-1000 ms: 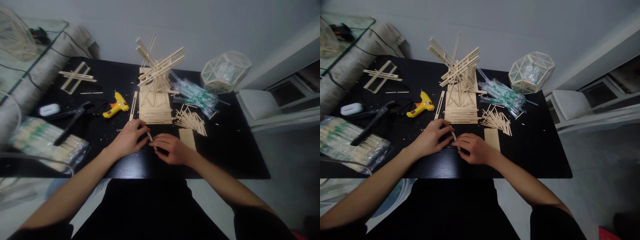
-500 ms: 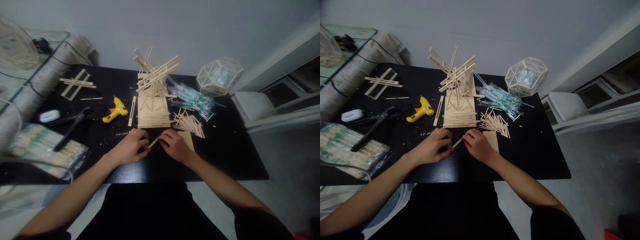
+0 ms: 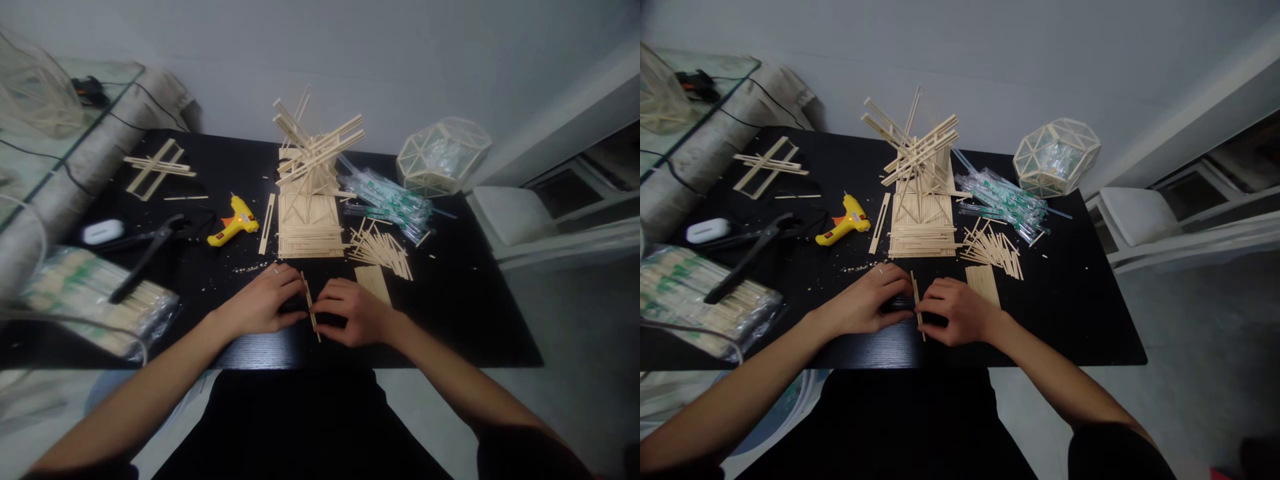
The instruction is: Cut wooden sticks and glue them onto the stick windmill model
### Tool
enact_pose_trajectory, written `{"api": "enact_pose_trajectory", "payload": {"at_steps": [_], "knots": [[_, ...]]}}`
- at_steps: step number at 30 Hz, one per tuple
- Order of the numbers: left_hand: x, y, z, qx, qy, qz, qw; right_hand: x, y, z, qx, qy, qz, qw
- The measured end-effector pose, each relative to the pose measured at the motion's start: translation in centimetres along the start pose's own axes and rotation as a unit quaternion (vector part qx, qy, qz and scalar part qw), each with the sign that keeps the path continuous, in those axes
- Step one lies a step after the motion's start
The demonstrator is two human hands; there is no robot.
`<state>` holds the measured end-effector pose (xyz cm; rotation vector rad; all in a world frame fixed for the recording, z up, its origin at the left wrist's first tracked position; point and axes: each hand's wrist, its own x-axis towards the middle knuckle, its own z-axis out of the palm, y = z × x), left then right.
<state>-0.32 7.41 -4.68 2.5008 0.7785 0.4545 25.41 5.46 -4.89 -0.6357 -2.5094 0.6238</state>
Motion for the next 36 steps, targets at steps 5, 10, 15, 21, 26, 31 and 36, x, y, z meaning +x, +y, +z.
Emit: {"api": "enact_pose_trajectory", "payload": {"at_steps": [5, 10, 15, 21, 26, 31, 36], "knots": [[0.1, -0.4, 0.2, 0.013, 0.024, -0.004, 1.0, 0.0, -0.6, 0.2, -0.015, -0.041, -0.013, 0.999], [0.1, -0.6, 0.1, 0.028, 0.036, -0.018, 0.999, 0.4, -0.1, 1.0, -0.069, -0.01, -0.003, 0.998], [-0.1, -1.0, 0.2, 0.04, 0.05, -0.018, 0.998, 0.6, 0.3, 1.3, -0.086, 0.017, 0.008, 0.996], [-0.2, -1.1, 0.2, 0.049, 0.055, -0.023, 0.997, 0.6, 0.5, 1.6, -0.094, 0.033, 0.002, 0.995], [-0.2, -1.2, 0.3, 0.049, 0.061, -0.03, 0.997, 0.6, 0.5, 1.7, -0.084, 0.04, 0.009, 0.996], [-0.2, -1.3, 0.4, 0.049, 0.063, -0.026, 0.996, 0.4, 0.4, 1.6, -0.065, 0.049, 0.016, 0.997], [-0.2, -1.4, 0.4, 0.047, 0.064, -0.026, 0.997, 0.3, 0.3, 1.8, -0.056, 0.045, 0.01, 0.997]]}}
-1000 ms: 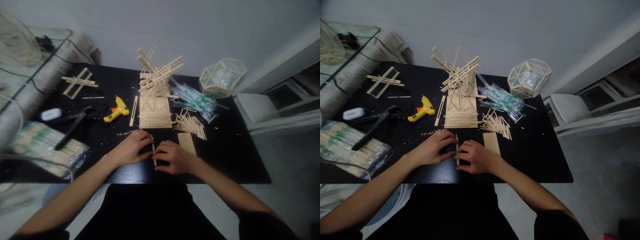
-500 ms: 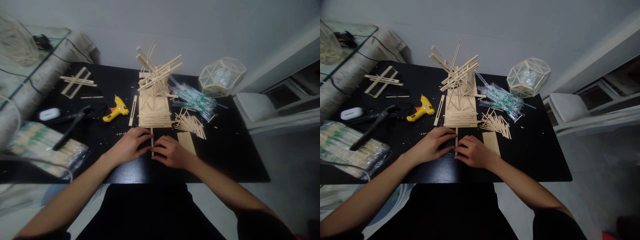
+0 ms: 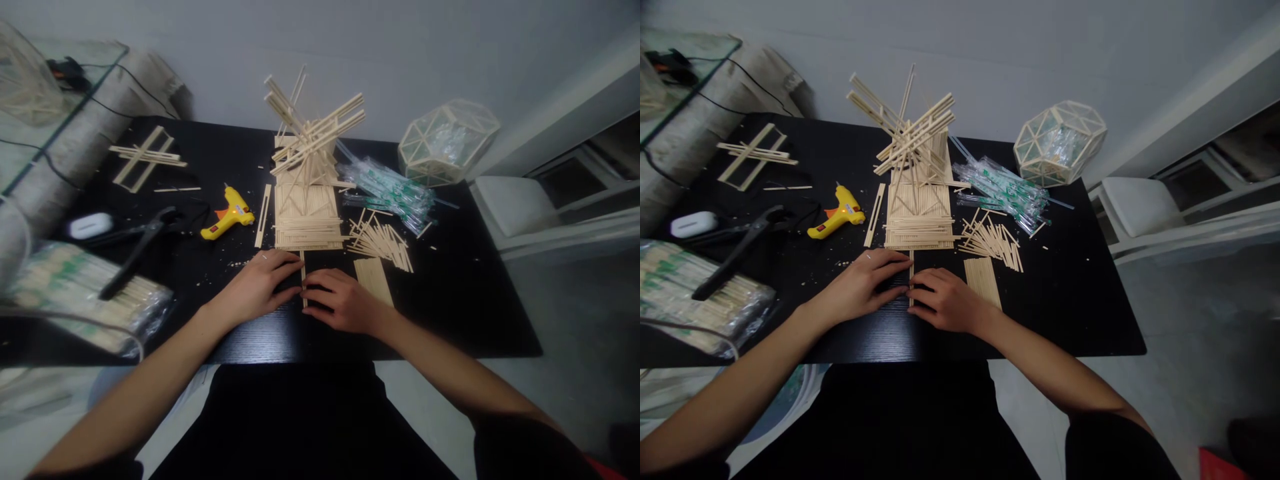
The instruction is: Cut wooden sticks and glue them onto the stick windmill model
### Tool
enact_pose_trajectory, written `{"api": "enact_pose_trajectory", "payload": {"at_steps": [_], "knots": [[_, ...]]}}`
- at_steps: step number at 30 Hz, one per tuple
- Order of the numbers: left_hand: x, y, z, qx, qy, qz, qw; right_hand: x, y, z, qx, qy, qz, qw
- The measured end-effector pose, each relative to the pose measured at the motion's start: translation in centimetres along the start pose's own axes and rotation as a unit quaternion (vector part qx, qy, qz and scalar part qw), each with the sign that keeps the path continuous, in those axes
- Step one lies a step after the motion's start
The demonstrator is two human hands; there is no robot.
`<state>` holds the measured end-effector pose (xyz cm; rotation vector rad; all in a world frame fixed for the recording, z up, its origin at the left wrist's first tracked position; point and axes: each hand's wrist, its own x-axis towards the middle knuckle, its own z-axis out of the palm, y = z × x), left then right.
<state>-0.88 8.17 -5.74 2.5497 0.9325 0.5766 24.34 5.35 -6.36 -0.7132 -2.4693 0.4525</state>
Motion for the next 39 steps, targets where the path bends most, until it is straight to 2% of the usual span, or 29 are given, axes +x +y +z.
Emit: {"api": "enact_pose_trajectory", "payload": {"at_steps": [17, 33, 39], "knots": [[0.04, 0.11, -0.22, -0.004, -0.01, -0.003, 1.0, -0.08, -0.22, -0.54, 0.008, -0.004, -0.014, 1.0], [0.07, 0.29, -0.33, 0.005, -0.016, -0.011, 1.0, 0.04, -0.29, -0.02, -0.012, 0.004, -0.017, 1.0], [0.19, 0.39, -0.45, 0.011, -0.006, -0.021, 1.0, -0.27, 0.57, -0.38, 0.0, 0.01, -0.014, 1.0]]}}
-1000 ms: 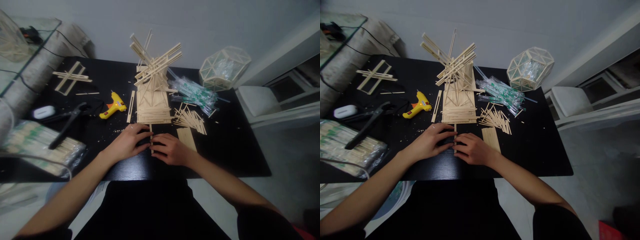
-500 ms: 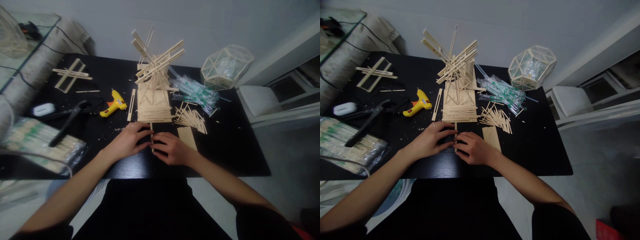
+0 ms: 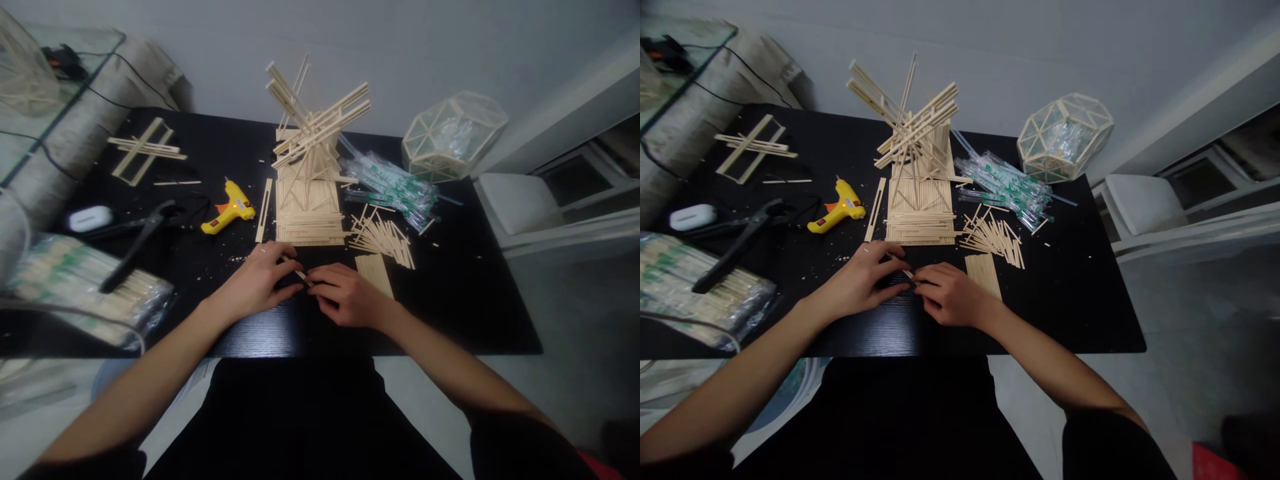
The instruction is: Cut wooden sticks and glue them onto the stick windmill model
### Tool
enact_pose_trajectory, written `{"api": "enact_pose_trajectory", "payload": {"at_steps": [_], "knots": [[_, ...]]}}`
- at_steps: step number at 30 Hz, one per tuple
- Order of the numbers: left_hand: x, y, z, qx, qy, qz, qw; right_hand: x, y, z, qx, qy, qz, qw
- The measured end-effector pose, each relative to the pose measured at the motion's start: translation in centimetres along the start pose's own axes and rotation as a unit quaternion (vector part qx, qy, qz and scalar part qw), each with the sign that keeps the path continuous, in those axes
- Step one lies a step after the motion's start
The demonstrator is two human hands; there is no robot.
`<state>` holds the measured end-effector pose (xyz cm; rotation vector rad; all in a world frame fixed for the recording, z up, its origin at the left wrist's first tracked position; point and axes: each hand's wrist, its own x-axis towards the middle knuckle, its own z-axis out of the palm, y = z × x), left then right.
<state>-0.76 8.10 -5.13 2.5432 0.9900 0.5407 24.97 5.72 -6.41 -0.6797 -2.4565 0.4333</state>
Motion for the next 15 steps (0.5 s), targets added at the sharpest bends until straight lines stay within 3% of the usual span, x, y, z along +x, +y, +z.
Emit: {"api": "enact_pose_trajectory", "payload": {"at_steps": [9, 15], "knots": [[0.21, 0.49, -0.06, -0.003, -0.019, 0.011, 1.0, 0.33, 0.63, 0.27, -0.082, 0.054, 0.122, 0.988], [0.17, 0.64, -0.02, -0.017, -0.029, 0.026, 0.999, 0.53, -0.05, 0.29, -0.055, 0.031, 0.095, 0.993]]}}
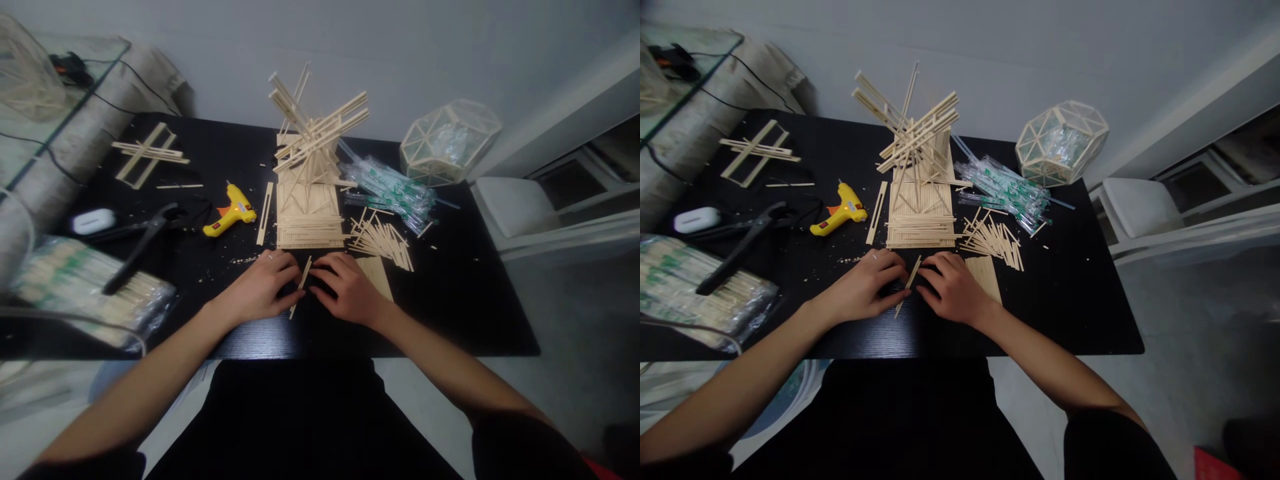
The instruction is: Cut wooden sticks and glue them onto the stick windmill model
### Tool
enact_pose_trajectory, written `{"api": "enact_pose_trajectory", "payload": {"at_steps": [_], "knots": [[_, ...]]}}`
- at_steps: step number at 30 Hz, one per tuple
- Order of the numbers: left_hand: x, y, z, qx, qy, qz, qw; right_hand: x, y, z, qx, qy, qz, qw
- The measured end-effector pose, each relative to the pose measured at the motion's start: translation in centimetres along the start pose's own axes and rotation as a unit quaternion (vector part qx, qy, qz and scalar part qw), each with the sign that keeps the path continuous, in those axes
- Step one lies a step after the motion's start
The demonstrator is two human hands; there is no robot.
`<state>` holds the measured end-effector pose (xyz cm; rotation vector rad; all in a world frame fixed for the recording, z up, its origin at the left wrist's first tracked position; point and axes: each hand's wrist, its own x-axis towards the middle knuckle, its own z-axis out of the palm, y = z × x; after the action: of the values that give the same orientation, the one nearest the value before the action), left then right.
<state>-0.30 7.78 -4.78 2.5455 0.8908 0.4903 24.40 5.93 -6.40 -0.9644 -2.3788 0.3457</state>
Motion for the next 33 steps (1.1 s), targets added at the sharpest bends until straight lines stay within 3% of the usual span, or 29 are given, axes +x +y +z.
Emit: {"api": "enact_pose_trajectory", "payload": {"at_steps": [13, 33], "knots": [[0.02, -0.03, -0.03, -0.022, 0.01, 0.003, 1.0, -0.19, -0.85, 0.04, 0.041, -0.068, -0.06, 0.995], [-0.12, -0.61, -0.07, -0.025, 0.026, -0.011, 0.999, 0.13, -0.59, 0.24, 0.035, -0.042, -0.064, 0.996]]}}
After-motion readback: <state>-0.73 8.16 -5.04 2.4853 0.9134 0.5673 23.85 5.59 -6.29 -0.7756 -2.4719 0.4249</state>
